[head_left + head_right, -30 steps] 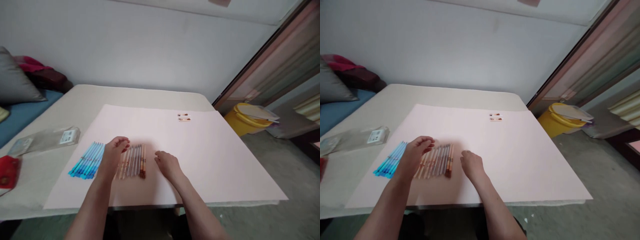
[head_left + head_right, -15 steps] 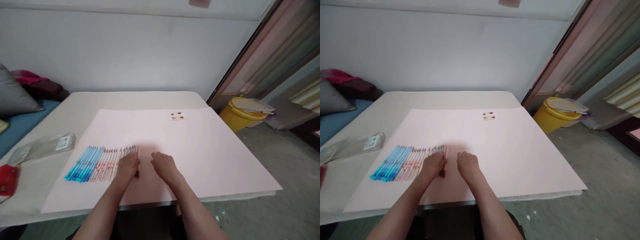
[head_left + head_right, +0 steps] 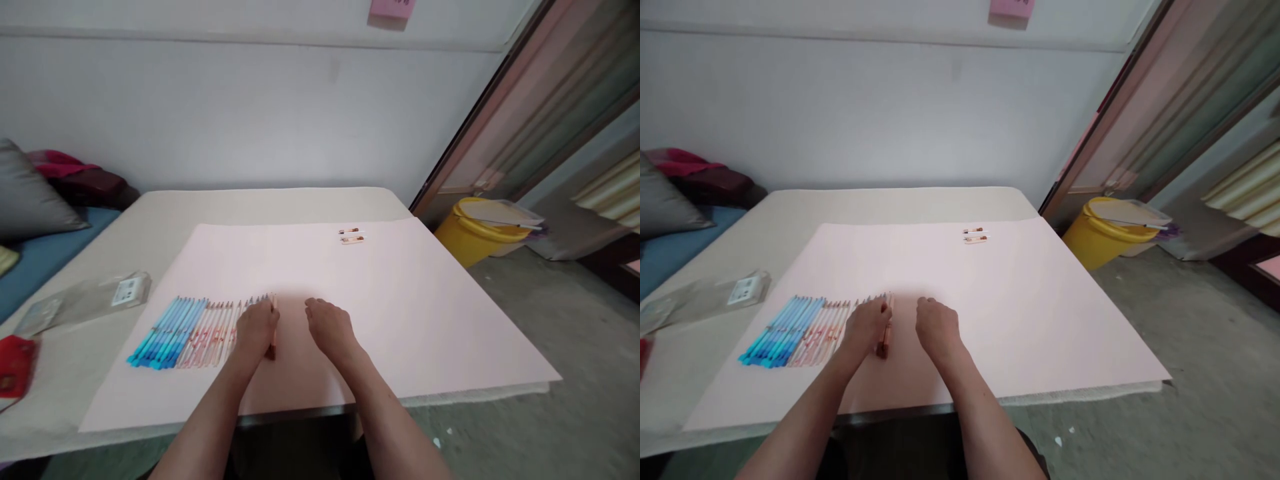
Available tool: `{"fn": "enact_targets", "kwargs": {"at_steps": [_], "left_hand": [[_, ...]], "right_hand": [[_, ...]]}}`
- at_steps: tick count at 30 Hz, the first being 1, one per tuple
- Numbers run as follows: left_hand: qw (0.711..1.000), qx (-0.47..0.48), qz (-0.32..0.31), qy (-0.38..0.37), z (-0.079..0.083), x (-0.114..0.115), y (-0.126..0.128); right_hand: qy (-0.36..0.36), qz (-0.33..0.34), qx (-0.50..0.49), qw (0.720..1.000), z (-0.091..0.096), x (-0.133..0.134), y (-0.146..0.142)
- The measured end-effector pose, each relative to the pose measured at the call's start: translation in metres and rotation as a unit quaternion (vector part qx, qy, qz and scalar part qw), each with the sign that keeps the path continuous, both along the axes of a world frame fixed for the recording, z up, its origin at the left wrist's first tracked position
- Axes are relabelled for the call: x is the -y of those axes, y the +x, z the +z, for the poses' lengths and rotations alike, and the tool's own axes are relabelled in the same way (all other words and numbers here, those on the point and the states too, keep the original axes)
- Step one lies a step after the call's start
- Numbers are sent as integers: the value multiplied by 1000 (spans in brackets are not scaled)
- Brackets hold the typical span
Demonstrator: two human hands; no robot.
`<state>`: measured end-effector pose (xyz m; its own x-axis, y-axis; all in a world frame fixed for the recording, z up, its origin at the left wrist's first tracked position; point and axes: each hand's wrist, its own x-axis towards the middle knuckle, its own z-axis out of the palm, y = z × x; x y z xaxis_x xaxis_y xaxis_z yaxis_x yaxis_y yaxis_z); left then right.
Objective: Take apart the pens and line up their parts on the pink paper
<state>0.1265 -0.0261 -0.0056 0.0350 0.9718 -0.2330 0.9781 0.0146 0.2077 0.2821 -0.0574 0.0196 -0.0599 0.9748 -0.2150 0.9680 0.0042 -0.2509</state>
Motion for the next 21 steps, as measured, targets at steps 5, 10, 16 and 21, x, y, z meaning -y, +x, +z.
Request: {"fn": "enact_targets", "kwargs": {"at_steps": [5,10,16,21], "left_hand": [[999,22,-36,18,-7,5,-1],[998,46,-44,-9,-13,8,4],[998,36,-46,-15,-8,6,6],[998,12,-64,-17,-12,10,9]], "right_hand": [[-1,0,7,1000,-2,-1,-5],[8,1,7,1000,-6,-2,-8],[0,-6,16,1000,-7,-3,-6],[-4,-9,11,1000,-8,-3,-8]]}}
